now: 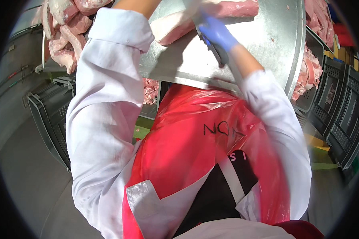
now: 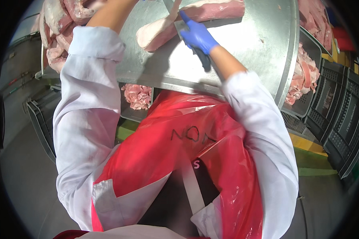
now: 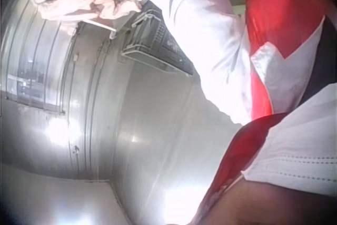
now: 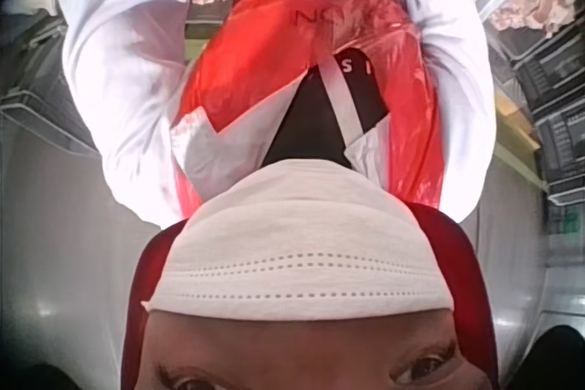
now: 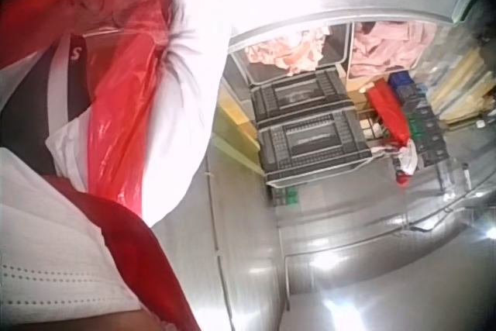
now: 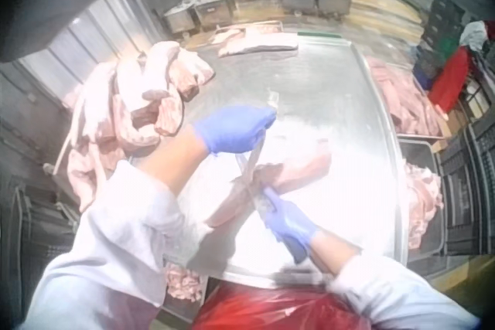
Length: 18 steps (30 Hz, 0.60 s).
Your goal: The person uses a knife to trim fat and cut large pieces of raw meat into smaller portions on a stainless steel table. The trimmed fat is discarded into a bin, while the cut meat pieces are placed into a metal tray.
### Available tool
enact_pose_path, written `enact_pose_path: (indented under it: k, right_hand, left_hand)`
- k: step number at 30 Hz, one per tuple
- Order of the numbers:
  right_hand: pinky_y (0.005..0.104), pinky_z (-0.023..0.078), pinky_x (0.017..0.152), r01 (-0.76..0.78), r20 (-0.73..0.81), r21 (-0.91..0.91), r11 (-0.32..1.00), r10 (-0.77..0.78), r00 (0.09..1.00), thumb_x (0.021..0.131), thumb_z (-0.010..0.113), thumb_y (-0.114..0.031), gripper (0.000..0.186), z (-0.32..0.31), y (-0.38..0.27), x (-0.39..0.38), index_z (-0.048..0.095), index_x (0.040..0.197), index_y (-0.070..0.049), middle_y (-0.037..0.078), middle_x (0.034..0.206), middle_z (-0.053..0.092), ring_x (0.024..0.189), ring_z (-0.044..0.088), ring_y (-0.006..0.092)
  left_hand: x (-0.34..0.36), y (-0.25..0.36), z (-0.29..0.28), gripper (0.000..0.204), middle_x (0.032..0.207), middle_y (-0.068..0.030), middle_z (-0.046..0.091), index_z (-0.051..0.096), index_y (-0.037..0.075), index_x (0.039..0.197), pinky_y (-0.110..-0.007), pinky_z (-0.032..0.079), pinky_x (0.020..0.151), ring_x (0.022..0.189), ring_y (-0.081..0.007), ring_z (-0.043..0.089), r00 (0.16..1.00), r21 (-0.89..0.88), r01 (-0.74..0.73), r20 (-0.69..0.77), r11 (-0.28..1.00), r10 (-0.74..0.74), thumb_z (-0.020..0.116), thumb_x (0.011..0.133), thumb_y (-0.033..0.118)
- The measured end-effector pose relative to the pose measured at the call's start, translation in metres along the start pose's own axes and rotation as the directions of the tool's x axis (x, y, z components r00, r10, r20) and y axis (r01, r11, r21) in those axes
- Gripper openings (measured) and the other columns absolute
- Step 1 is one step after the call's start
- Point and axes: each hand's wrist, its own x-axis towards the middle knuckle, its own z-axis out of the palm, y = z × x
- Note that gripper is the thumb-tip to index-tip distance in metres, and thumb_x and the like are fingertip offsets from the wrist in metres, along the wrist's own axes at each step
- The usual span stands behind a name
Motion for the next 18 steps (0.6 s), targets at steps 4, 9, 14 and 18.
enact_pose_path:
  k: [4,9,14,18]
  right_hand:
    - [0.0379,0.056,0.060,0.098,-0.037,-0.109,0.989,-0.103,0.994,0.096,0.054,-0.020,0.074,0.034,0.024,-0.035,0.022,0.162,-0.022,0.012,0.075,0.065,0.061,0.064,0.0202]
    - [0.0342,0.056,0.059,-0.031,-0.057,-0.128,0.991,0.024,0.998,0.093,0.049,-0.016,0.076,0.051,-0.014,-0.042,0.020,0.162,-0.021,0.013,0.077,0.066,0.061,0.064,0.0195]
    - [0.0347,0.057,0.059,0.045,-0.005,-0.170,0.984,-0.046,0.999,0.093,0.052,-0.015,0.077,0.075,0.007,-0.040,0.019,0.162,-0.024,0.012,0.075,0.067,0.059,0.063,0.0182]
    - [0.0346,0.057,0.060,-0.025,0.005,-0.160,0.987,0.027,1.000,0.093,0.054,-0.015,0.078,0.088,-0.004,-0.064,0.020,0.162,-0.024,0.014,0.080,0.069,0.060,0.065,0.0191]
  left_hand:
    - [-0.009,0.007,-0.019,0.018,0.089,-0.0244,0.065,0.058,0.004,0.102,-0.052,0.050,0.076,0.085,-0.0463,0.063,0.999,0.049,0.032,-0.013,0.998,-0.032,0.055,0.086,0.011]
    - [-0.031,0.013,-0.035,0.017,0.089,-0.0237,0.065,0.058,0.004,0.103,-0.052,0.049,0.076,0.087,-0.0457,0.062,0.997,-0.038,-0.040,-0.072,0.998,0.037,0.054,0.087,0.009]
    - [-0.048,0.016,-0.063,0.015,0.088,-0.0226,0.064,0.057,0.003,0.101,-0.050,0.049,0.076,0.086,-0.0443,0.062,0.995,0.018,0.019,-0.097,1.000,-0.018,0.055,0.088,0.010]
    - [-0.069,0.029,-0.076,0.013,0.087,-0.0216,0.064,0.056,0.002,0.099,-0.049,0.049,0.075,0.085,-0.0422,0.063,0.980,-0.001,-0.061,-0.191,0.998,0.060,0.055,0.088,0.010]
